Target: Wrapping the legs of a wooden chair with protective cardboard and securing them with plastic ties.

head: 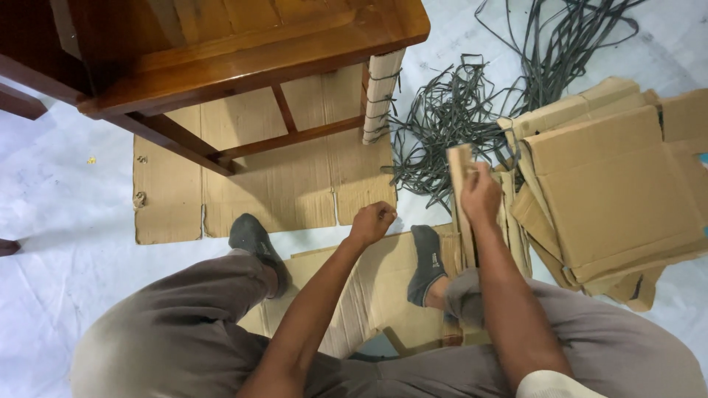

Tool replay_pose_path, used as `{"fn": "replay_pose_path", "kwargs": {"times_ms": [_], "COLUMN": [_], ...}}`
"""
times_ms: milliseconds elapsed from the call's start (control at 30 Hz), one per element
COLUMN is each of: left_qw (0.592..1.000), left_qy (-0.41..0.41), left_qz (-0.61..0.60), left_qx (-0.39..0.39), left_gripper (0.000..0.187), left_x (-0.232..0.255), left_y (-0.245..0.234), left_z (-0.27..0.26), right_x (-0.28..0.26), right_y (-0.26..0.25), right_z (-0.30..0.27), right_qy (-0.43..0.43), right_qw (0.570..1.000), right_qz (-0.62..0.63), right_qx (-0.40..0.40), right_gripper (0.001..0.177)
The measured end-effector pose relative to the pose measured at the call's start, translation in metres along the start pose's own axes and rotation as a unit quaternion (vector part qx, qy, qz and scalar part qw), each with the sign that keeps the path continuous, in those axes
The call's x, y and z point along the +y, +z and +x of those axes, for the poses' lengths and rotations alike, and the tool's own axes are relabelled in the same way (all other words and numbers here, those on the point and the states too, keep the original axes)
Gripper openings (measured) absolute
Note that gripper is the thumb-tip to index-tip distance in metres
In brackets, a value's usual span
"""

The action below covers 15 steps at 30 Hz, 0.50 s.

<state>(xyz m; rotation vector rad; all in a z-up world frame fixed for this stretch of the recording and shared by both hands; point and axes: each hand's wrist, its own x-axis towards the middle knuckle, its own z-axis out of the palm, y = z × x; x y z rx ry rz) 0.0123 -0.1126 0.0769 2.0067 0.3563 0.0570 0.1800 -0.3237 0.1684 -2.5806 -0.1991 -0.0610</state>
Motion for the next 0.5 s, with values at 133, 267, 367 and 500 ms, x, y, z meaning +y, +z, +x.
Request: {"fn": "replay_pose_path", "kwargs": {"times_ms": [133,267,367,500], "left_qw": [0.997,0.933,0.876,0.801], "left_qy": [-0.031,-0.028,-0.061,-0.049], "left_qz": [-0.065,-0.359,-0.478,-0.596], "left_qx": [0.025,-0.014,-0.013,-0.026], "left_gripper": [0.036,0.054,0.056,0.048], "left_x": [0.034,0.04,0.047,0.048], "left_y": [-0.015,-0.023,-0.039,-0.064], "left_z": [0.001,0.013,0.014,0.009], "right_x": [-0.054,-0.056,-0.075,-0.085], "right_y": [-0.009,0.038,0.048,0.072], "right_z": [-0.001,0.004,-0.001,-0.006], "right_qy": [-0.027,-0.115,-0.108,-0.038], "right_qw": [0.978,0.91,0.903,0.931], "right_qz": [0.103,0.286,0.312,0.228], "right_qx": [-0.181,-0.279,-0.277,-0.283], "right_gripper": [0.017,0.019,0.02,0.017]}}
